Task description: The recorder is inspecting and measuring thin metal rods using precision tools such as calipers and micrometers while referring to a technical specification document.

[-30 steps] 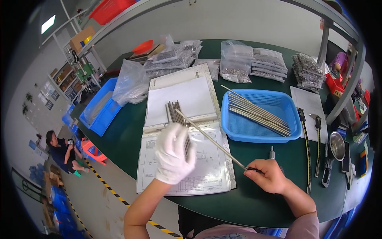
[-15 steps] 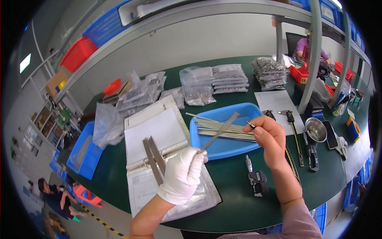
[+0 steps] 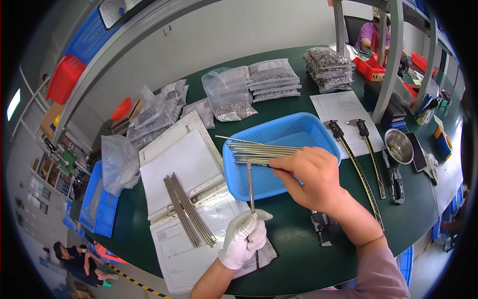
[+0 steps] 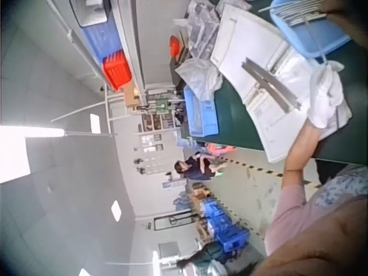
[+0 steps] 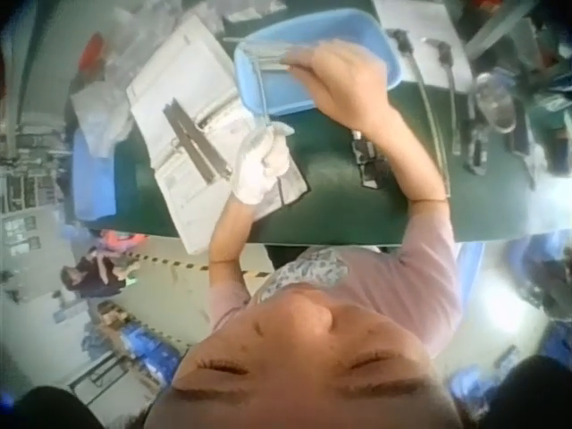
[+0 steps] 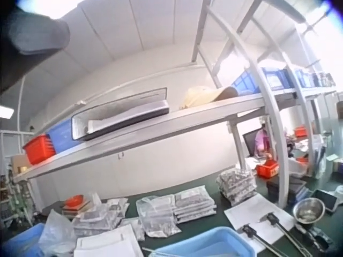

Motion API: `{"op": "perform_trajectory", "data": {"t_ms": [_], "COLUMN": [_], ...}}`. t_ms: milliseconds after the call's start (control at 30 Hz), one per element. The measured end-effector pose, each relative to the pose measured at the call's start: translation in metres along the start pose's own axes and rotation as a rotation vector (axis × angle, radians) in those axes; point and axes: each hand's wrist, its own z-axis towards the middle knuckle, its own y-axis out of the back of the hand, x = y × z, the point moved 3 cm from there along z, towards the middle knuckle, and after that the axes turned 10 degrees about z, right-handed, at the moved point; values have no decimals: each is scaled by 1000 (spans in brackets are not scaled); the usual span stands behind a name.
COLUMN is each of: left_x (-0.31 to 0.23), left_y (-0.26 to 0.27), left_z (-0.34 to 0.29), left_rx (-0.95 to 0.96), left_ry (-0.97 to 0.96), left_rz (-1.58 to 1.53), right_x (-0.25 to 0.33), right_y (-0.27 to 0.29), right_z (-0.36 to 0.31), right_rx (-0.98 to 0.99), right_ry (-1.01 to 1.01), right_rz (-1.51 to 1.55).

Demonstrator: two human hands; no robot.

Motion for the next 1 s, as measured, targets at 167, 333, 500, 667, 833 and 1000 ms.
{"op": "perform_trajectory", "data": {"t_ms": [167, 333, 500, 667, 833, 1000], "left_x": [5, 8, 10, 11, 12, 14], "left_y": [-8, -9, -9, -9, -8, -7], "left_z": [-4, -5, -7, -8, -8, -8], "left_rx": [-36, -55, -40, -26, -44, -45], "left_ry": [38, 42, 25, 8, 18, 10], "left_rz": [86, 142, 138, 113, 93, 121], "right_x": [3, 4, 6, 8, 8, 9], "right_y": [4, 2, 0, 1, 0, -1], "right_z": [0, 1, 0, -1, -1, -2], "right_rx": [6, 45, 41, -22, -7, 31], "right_ry": [19, 0, 26, 35, 52, 58], "right_rz": [1, -33, -65, -58, -55, -101]}}
